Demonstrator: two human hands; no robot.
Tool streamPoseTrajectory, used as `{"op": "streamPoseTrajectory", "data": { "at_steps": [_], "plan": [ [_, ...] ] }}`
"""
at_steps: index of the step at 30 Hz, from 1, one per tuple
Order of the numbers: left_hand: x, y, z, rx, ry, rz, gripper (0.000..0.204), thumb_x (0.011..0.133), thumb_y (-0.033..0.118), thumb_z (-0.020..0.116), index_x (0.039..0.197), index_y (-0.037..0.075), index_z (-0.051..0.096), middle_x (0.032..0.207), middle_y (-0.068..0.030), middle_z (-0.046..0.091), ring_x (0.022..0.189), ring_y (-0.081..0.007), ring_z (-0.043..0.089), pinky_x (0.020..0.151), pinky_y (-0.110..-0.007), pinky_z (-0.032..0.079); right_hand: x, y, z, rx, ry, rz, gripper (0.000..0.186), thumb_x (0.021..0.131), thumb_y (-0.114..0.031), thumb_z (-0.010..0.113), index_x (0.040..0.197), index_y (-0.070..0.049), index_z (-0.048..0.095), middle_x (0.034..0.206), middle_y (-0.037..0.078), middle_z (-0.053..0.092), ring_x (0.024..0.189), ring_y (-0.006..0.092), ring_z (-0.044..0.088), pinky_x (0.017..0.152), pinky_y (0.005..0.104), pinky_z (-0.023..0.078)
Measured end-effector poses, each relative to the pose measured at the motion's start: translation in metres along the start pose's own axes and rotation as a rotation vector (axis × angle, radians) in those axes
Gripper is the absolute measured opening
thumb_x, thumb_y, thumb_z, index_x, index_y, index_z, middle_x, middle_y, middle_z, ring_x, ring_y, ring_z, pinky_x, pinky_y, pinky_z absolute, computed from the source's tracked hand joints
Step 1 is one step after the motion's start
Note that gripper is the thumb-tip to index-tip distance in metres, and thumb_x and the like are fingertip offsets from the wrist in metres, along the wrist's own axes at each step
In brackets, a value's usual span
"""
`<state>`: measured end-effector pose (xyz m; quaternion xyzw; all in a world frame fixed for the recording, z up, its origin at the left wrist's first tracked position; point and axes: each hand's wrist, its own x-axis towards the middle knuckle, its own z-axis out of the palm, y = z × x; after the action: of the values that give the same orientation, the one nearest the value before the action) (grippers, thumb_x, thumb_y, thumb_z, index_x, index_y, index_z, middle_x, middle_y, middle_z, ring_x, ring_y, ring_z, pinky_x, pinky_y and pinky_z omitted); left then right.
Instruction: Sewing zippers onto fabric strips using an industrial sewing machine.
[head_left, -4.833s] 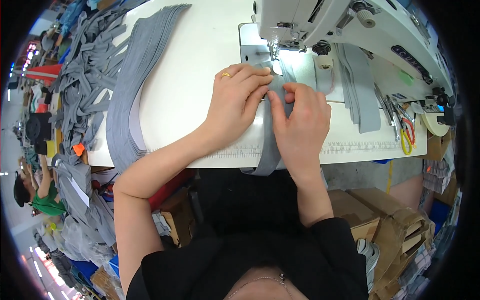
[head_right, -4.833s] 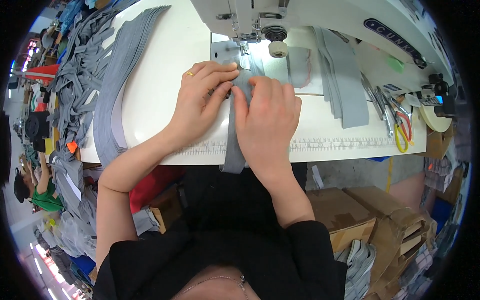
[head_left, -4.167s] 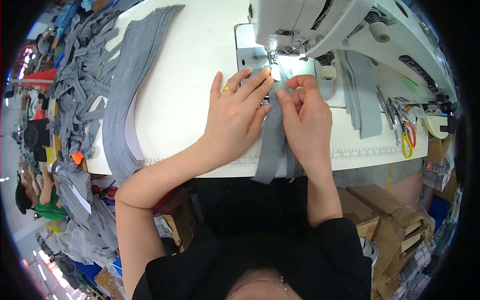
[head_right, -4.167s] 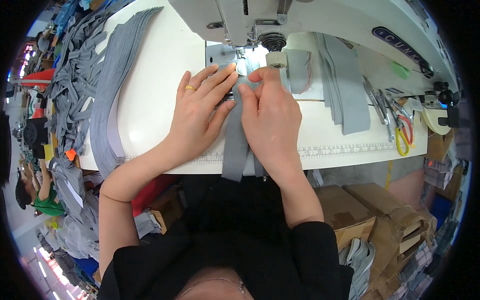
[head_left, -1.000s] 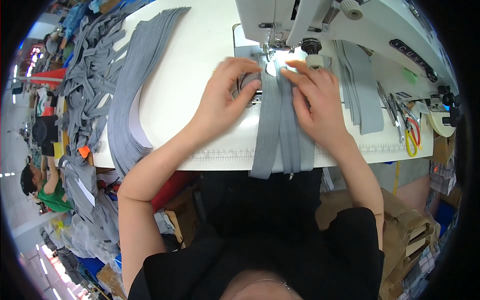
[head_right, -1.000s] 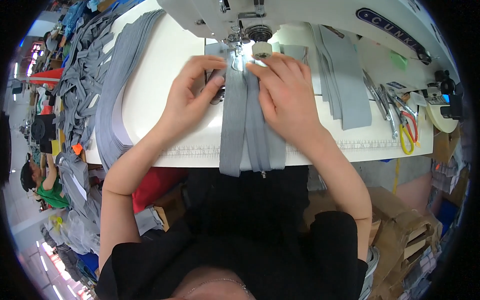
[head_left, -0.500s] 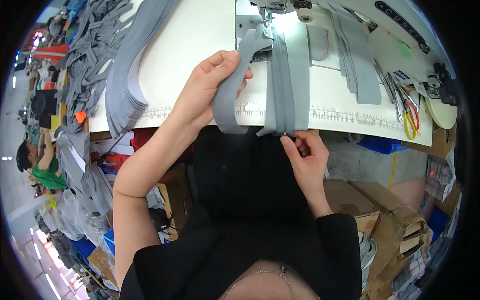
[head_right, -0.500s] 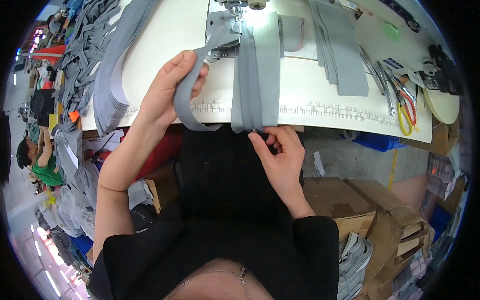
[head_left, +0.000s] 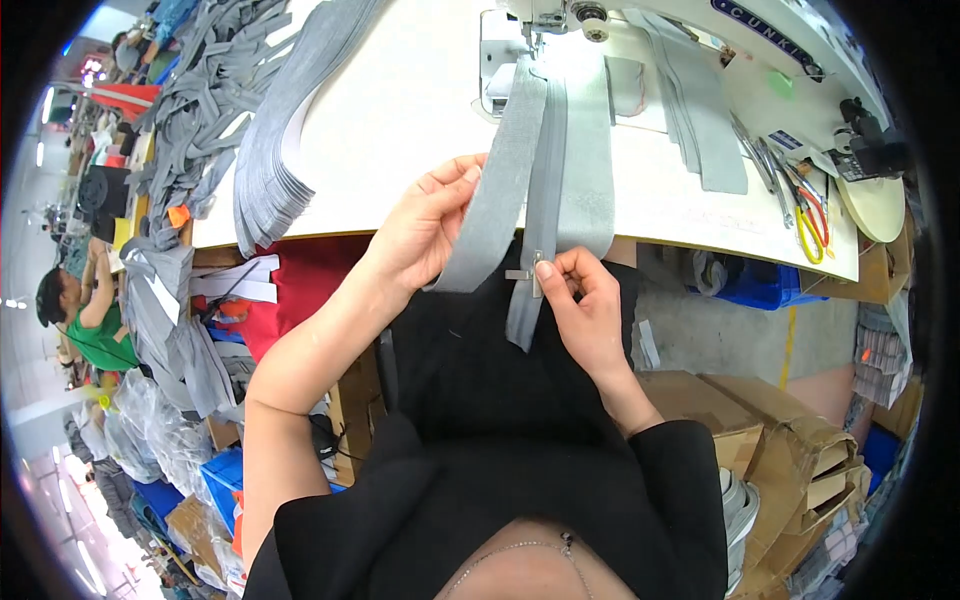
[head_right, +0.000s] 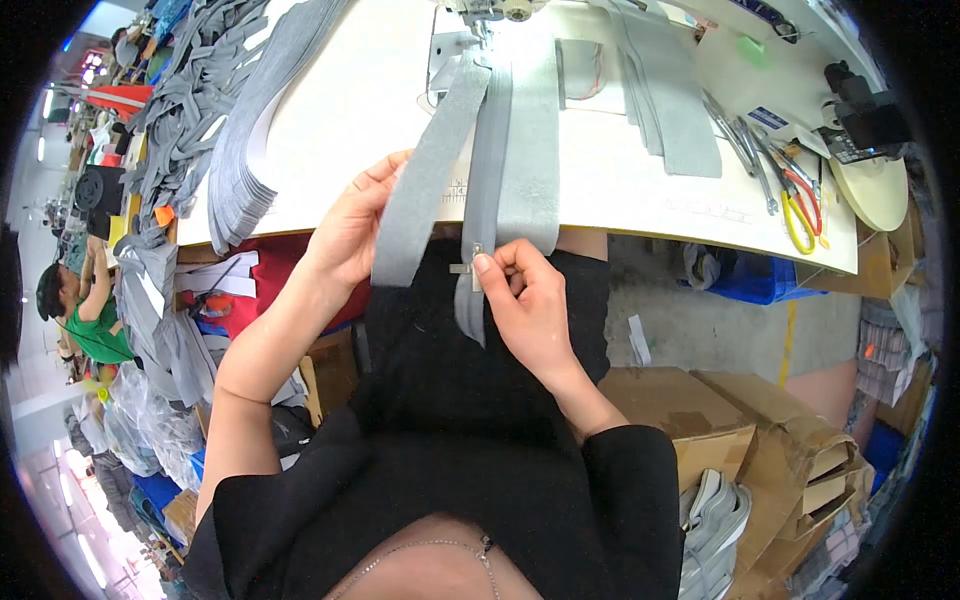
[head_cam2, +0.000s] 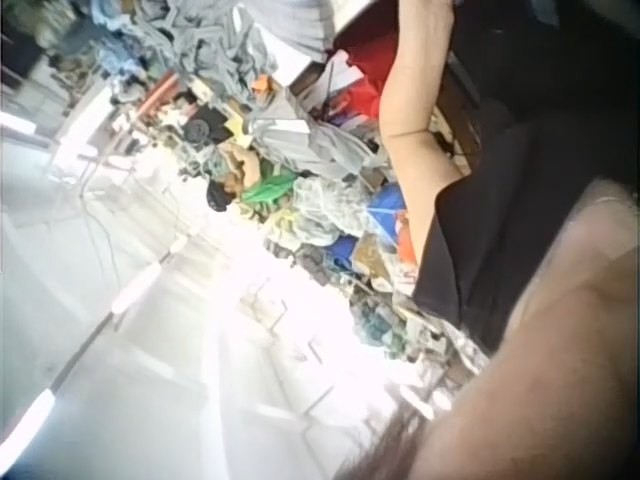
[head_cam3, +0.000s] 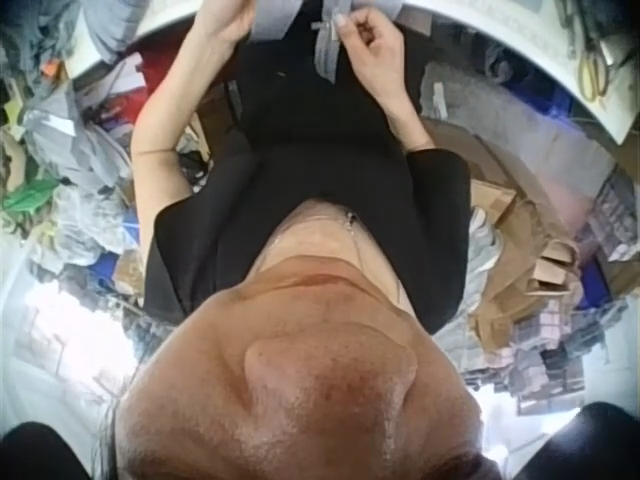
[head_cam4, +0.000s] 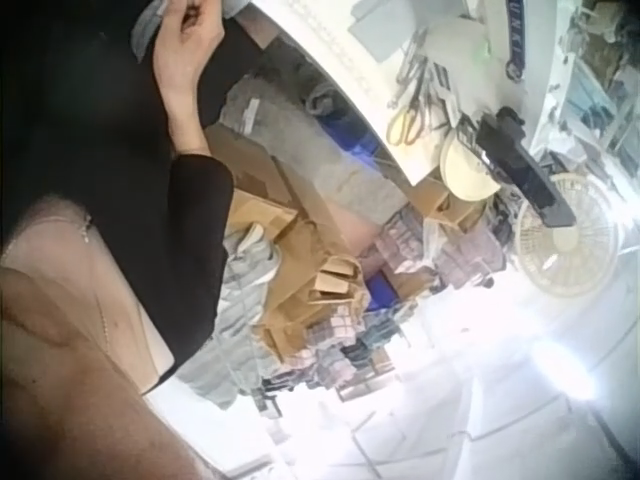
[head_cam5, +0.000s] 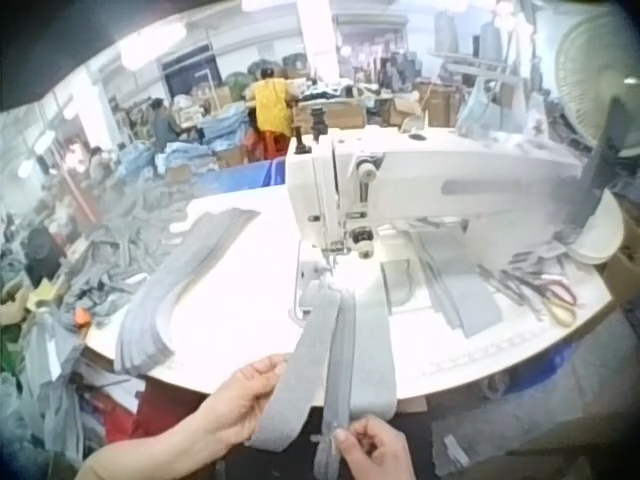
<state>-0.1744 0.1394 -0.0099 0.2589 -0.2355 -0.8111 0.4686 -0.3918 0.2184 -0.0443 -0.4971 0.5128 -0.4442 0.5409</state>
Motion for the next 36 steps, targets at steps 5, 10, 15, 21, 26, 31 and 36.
{"op": "streamPoseTrajectory", "data": {
  "at_steps": [5,10,15,21,26,31,36],
  "plan": [
    [-0.011,-0.002,0.008,0.207,0.005,-0.225,0.029,0.104,0.013,0.062,0.130,-0.001,0.061,0.118,-0.0139,0.073,0.101,-0.0168,0.075,0.083,-0.028,0.064,0.000,0.006,0.001,-0.013,0.043,-0.032,0.024,0.103,-0.018,0.068,0.087,-0.001,0.059,0.072,-0.003,0.055,0.064,0.0023,0.044,0.057,0.0227,0.038],
    [-0.026,-0.018,0.011,0.576,0.011,-0.505,0.023,0.100,0.016,0.068,0.116,0.000,0.068,0.098,-0.0103,0.077,0.081,-0.0142,0.076,0.063,-0.024,0.061,-0.002,0.009,0.001,-0.027,0.055,-0.090,0.024,0.103,-0.017,0.067,0.088,-0.003,0.057,0.071,-0.003,0.054,0.065,0.0028,0.044,0.058,0.0228,0.038],
    [-0.010,-0.078,-0.030,0.786,0.103,-0.184,0.028,0.099,0.010,0.066,0.122,-0.005,0.064,0.111,-0.0096,0.072,0.089,-0.0109,0.069,0.079,-0.027,0.057,-0.007,0.005,0.003,0.112,0.020,0.043,0.018,0.104,-0.014,0.066,0.099,-0.003,0.052,0.073,-0.003,0.055,0.067,0.0021,0.046,0.060,0.0224,0.039],
    [-0.002,-0.091,-0.029,0.517,-0.048,-0.142,0.029,0.096,0.014,0.072,0.120,-0.002,0.069,0.110,-0.0053,0.074,0.098,-0.0122,0.068,0.091,-0.029,0.054,-0.025,-0.006,0.009,0.195,0.090,0.058,0.023,0.102,-0.009,0.066,0.119,0.000,0.053,0.083,0.002,0.070,0.071,0.0020,0.054,0.063,0.0205,0.043],
    [-0.012,-0.093,-0.018,0.399,0.092,-0.059,0.022,0.100,0.016,0.069,0.113,-0.001,0.072,0.105,-0.0046,0.075,0.092,-0.0097,0.069,0.085,-0.027,0.055,-0.037,-0.009,0.004,0.141,0.052,0.104,0.030,0.103,-0.010,0.066,0.126,0.003,0.052,0.087,0.003,0.073,0.071,0.0018,0.055,0.065,0.0201,0.044],
    [-0.013,-0.090,-0.014,0.371,0.073,0.010,0.018,0.099,0.010,0.069,0.113,-0.001,0.073,0.103,-0.0050,0.076,0.089,-0.0092,0.069,0.082,-0.026,0.056,-0.039,-0.012,0.006,0.198,0.036,0.077,0.029,0.104,-0.010,0.064,0.126,0.003,0.052,0.086,0.002,0.073,0.070,0.0012,0.054,0.064,0.0197,0.044],
    [-0.011,-0.096,-0.010,0.407,0.085,0.053,0.018,0.095,0.001,0.070,0.112,-0.001,0.073,0.102,-0.0062,0.077,0.089,-0.0102,0.071,0.082,-0.027,0.057,-0.041,-0.018,0.007,0.261,0.083,0.081,0.025,0.105,-0.009,0.061,0.126,0.003,0.052,0.092,0.005,0.074,0.078,0.0031,0.062,0.069,0.0203,0.048]
  ]
}}
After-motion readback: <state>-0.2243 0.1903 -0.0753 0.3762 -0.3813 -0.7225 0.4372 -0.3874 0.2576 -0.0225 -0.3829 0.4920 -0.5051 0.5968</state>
